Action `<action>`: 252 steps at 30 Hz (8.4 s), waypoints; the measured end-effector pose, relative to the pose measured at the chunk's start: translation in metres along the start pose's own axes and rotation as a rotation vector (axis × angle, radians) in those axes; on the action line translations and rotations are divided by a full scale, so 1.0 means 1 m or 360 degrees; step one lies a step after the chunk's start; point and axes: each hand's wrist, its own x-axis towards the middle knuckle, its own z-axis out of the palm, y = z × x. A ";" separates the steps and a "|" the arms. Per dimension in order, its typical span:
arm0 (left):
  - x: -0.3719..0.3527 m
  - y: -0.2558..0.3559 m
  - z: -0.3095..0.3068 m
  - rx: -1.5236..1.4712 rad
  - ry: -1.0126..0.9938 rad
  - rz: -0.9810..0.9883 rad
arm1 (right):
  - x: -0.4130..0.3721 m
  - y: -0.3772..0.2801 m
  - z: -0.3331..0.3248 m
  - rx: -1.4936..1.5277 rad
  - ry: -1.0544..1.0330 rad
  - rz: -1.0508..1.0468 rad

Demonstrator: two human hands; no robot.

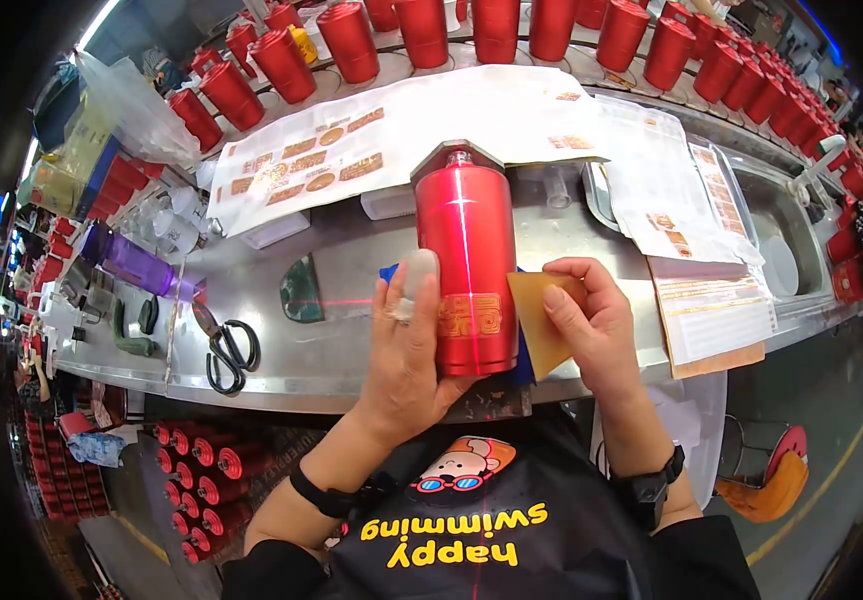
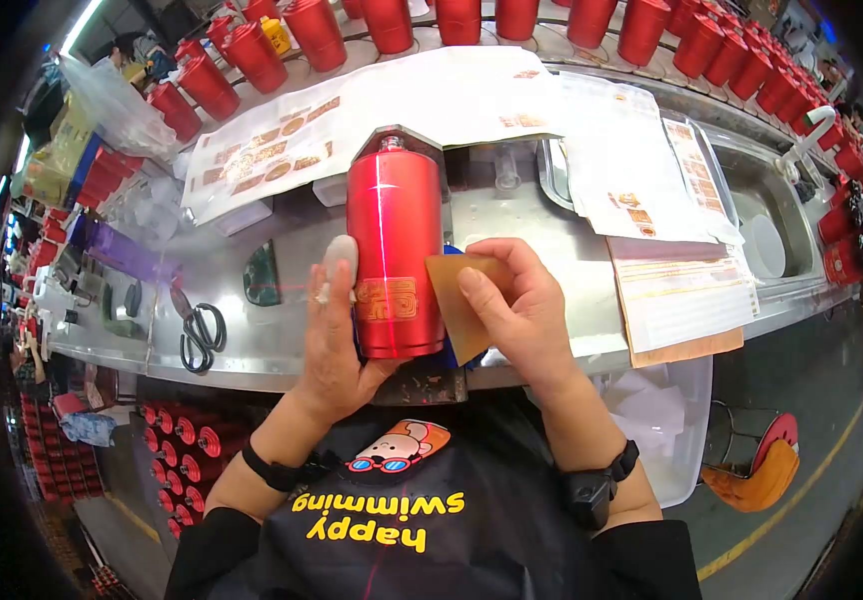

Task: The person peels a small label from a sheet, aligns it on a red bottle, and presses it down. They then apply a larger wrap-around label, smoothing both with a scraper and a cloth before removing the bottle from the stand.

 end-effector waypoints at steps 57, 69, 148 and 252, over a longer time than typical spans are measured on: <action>-0.013 -0.005 -0.005 0.0040 -0.0019 -0.0171 | 0.018 -0.056 0.016 -0.0843 -0.0798 -0.0880; -0.018 -0.013 0.007 -0.0094 -0.0095 -0.0198 | -0.004 0.013 0.025 -0.0183 0.0196 -0.0155; -0.005 -0.006 -0.011 0.0244 -0.0102 -0.0118 | 0.015 -0.046 0.016 -0.1207 -0.0393 -0.1184; -0.028 -0.002 0.014 0.0083 0.0143 -0.0200 | -0.069 -0.010 -0.166 -0.1678 0.0595 -0.0587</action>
